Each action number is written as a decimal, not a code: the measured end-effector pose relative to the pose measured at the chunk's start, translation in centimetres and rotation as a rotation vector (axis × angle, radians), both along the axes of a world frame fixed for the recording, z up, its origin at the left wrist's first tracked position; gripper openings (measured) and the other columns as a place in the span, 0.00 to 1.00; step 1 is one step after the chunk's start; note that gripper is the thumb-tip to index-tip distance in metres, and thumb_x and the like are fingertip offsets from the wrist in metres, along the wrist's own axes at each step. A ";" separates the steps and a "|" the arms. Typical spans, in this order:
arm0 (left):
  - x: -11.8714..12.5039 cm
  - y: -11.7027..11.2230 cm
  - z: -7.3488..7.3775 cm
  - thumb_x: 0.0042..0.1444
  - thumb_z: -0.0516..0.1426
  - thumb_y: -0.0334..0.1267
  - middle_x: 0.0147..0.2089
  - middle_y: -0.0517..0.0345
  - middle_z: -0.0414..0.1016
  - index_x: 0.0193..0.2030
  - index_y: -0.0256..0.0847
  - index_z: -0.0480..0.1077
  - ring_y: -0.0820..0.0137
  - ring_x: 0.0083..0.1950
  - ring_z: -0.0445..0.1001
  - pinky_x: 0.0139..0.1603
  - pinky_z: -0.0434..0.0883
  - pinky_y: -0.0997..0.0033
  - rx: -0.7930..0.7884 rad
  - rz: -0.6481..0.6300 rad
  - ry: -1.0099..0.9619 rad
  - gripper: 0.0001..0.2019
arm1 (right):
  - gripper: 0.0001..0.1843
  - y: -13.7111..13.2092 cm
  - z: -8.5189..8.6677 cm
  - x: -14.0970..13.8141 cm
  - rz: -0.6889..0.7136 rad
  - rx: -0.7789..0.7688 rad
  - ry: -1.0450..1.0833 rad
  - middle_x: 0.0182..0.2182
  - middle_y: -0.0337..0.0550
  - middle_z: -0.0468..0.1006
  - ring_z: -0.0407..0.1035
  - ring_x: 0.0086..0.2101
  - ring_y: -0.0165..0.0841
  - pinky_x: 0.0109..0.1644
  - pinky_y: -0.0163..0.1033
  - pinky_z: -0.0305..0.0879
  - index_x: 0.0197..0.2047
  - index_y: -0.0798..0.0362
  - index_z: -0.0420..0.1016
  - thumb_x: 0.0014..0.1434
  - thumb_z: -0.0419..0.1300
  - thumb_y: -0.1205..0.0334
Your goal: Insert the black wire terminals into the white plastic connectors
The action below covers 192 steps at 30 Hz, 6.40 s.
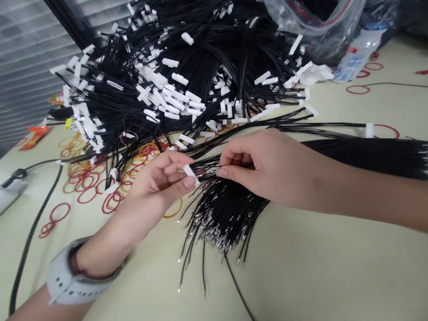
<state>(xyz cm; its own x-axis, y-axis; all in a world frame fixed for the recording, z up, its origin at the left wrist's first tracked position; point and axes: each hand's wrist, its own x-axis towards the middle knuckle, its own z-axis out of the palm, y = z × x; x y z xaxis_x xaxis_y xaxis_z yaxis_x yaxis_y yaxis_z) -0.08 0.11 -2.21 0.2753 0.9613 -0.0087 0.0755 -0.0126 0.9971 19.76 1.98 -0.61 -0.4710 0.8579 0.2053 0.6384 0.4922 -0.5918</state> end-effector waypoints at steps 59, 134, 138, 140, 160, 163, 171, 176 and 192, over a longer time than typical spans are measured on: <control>-0.3 0.4 -0.6 0.50 0.63 0.34 0.32 0.61 0.74 0.40 0.39 0.69 0.78 0.32 0.70 0.32 0.66 0.81 -0.137 0.041 0.030 0.11 | 0.04 0.3 -2.2 -0.2 0.286 -0.050 0.262 0.28 0.36 0.72 0.64 0.30 0.25 0.36 0.31 0.58 0.31 0.55 0.72 0.58 0.58 0.67; 0.2 0.0 0.5 0.51 0.61 0.27 0.31 0.63 0.74 0.36 0.38 0.70 0.81 0.30 0.71 0.30 0.65 0.85 -0.123 -0.016 -0.002 0.07 | 0.08 0.5 0.4 0.5 0.153 -0.083 0.213 0.22 0.33 0.76 0.66 0.21 0.22 0.27 0.33 0.62 0.28 0.53 0.78 0.51 0.59 0.72; 0.2 0.0 0.5 0.51 0.61 0.26 0.31 0.64 0.74 0.37 0.38 0.70 0.81 0.30 0.71 0.30 0.65 0.86 -0.126 -0.021 -0.009 0.08 | 0.08 0.5 0.4 0.5 0.173 -0.035 0.190 0.23 0.34 0.75 0.66 0.22 0.22 0.29 0.33 0.62 0.28 0.54 0.78 0.51 0.59 0.74; 0.2 0.0 0.4 0.51 0.61 0.27 0.31 0.64 0.74 0.37 0.38 0.69 0.81 0.31 0.71 0.31 0.66 0.86 -0.131 -0.037 -0.006 0.07 | 0.09 0.5 0.4 0.5 0.175 0.010 0.179 0.23 0.34 0.75 0.66 0.23 0.23 0.31 0.34 0.62 0.28 0.54 0.78 0.51 0.59 0.74; -0.2 -0.1 0.3 0.55 0.58 0.29 0.32 0.62 0.73 0.39 0.38 0.67 0.80 0.34 0.69 0.35 0.64 0.84 -0.152 -0.127 0.035 0.06 | 0.11 -0.1 0.1 0.2 0.138 -0.340 0.276 0.23 0.34 0.73 0.67 0.24 0.25 0.28 0.32 0.61 0.40 0.54 0.71 0.51 0.60 0.70; 0.0 -0.2 0.4 0.54 0.59 0.27 0.32 0.64 0.72 0.39 0.38 0.67 0.81 0.33 0.69 0.34 0.64 0.85 -0.140 -0.109 0.021 0.07 | 0.12 -0.3 -0.1 0.1 0.133 -0.311 0.283 0.24 0.33 0.73 0.67 0.24 0.25 0.28 0.32 0.60 0.41 0.53 0.70 0.52 0.59 0.70; 0.2 -0.4 0.6 0.54 0.58 0.25 0.32 0.66 0.72 0.39 0.38 0.67 0.84 0.33 0.68 0.33 0.63 0.88 -0.126 -0.105 0.028 0.08 | 0.11 -0.6 -0.4 -0.3 0.094 -0.275 0.325 0.24 0.33 0.73 0.68 0.24 0.25 0.28 0.32 0.60 0.42 0.54 0.69 0.52 0.58 0.68; 0.1 -0.4 0.6 0.54 0.58 0.26 0.34 0.63 0.73 0.39 0.37 0.67 0.82 0.35 0.70 0.36 0.65 0.86 -0.125 -0.104 0.048 0.07 | 0.09 -0.7 -0.6 -0.3 0.096 -0.286 0.326 0.24 0.33 0.73 0.68 0.24 0.25 0.27 0.32 0.60 0.39 0.53 0.68 0.52 0.58 0.68; 0.0 -0.4 0.3 0.51 0.61 0.30 0.32 0.63 0.72 0.38 0.39 0.69 0.80 0.31 0.69 0.32 0.64 0.84 -0.133 -0.095 0.028 0.08 | 0.08 -0.5 -0.3 0.2 0.124 -0.298 0.326 0.24 0.34 0.74 0.69 0.25 0.26 0.27 0.32 0.61 0.32 0.53 0.64 0.48 0.59 0.71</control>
